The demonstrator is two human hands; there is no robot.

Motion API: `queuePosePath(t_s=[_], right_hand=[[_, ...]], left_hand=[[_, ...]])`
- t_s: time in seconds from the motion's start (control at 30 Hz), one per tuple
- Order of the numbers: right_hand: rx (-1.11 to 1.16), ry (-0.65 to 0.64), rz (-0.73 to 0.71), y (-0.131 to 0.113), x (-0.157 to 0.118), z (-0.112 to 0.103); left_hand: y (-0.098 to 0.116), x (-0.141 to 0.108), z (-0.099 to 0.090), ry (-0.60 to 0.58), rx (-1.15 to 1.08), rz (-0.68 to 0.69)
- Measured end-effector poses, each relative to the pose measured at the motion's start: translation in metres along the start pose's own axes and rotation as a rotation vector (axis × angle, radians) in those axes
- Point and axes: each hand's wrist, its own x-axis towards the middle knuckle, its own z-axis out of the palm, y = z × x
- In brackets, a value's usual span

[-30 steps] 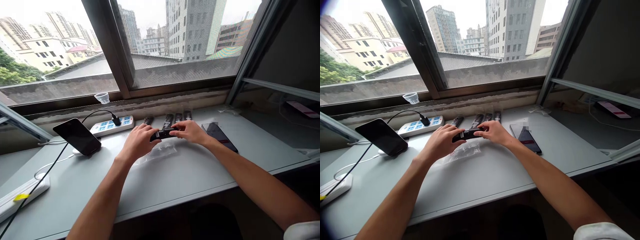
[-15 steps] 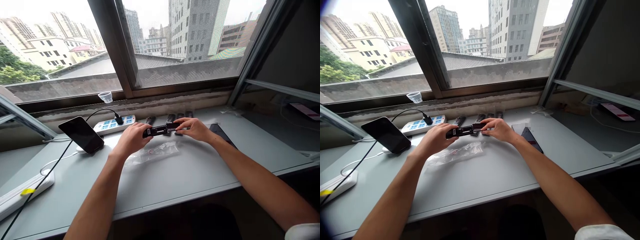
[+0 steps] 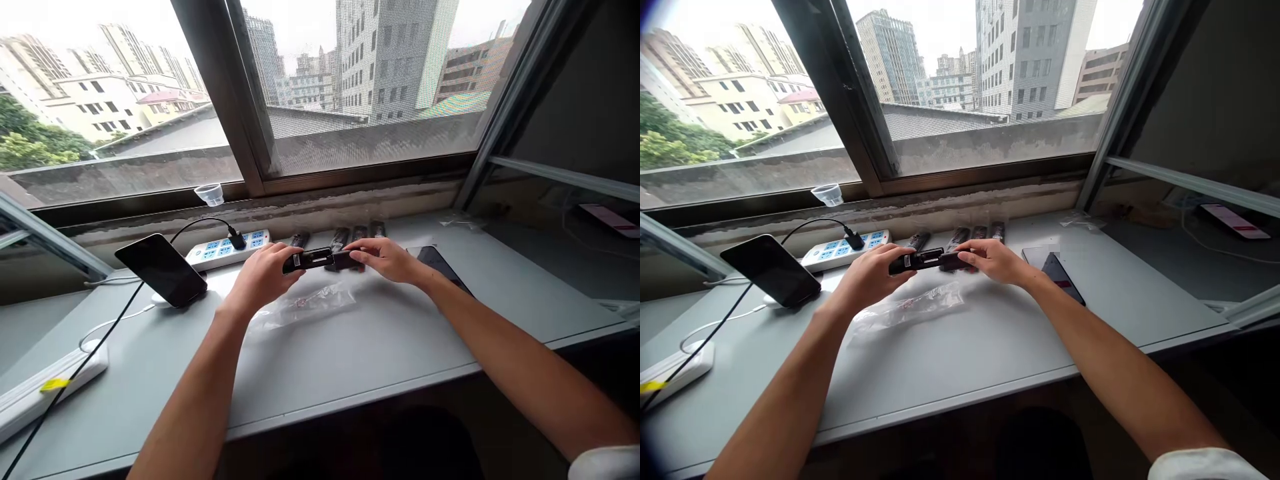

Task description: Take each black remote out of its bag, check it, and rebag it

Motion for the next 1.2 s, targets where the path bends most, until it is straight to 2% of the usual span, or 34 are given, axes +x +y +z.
queuePosePath(t_s=[0.2, 0.5, 0.67, 0.77, 0.87, 0.97, 1.0, 1.03, 1.1, 1.17, 1.2], right_hand=[[0.088, 0.041, 0.11, -0.003, 0.002, 0.013], [0.186, 0.094, 0.186, -0.011, 0.001, 0.022], [0.168, 0.024, 0.2, -0.004, -0.001, 0.022], [0.234, -0.101, 0.188, -0.008, -0.001, 0.021], [0.299, -0.184, 0.143, -0.012, -0.001, 0.019], [0.383, -0.067, 0.222, -0.008, 0.001, 0.015], [0.415, 0.001, 0.263, -0.006, 0.002, 0.012], [0.446, 0.071, 0.288, -0.003, 0.003, 0.009], [0.491, 0.187, 0.294, 0.0, 0.005, 0.004], [0.504, 0.233, 0.28, 0.0, 0.006, -0.001], [0.497, 0.233, 0.276, -0.001, 0.005, -0.002]], left_hand=[[0.017, 0.003, 0.005, 0.026, -0.059, 0.129], [0.036, 0.004, 0.003, -0.024, -0.145, 0.202], [0.039, 0.004, 0.002, -0.074, -0.151, 0.24], [0.042, 0.004, 0.002, -0.086, -0.159, 0.256], [0.048, 0.006, 0.002, -0.025, -0.123, 0.278], [0.054, 0.006, -0.001, 0.142, -0.088, 0.181], [0.055, 0.006, -0.004, 0.155, -0.096, 0.134], [0.055, 0.004, -0.006, 0.117, -0.117, 0.093], [0.054, 0.001, -0.009, -0.087, -0.176, 0.046], [0.053, -0.004, -0.009, -0.318, -0.22, 0.019], [0.052, -0.006, -0.008, -0.388, -0.231, 0.006]])
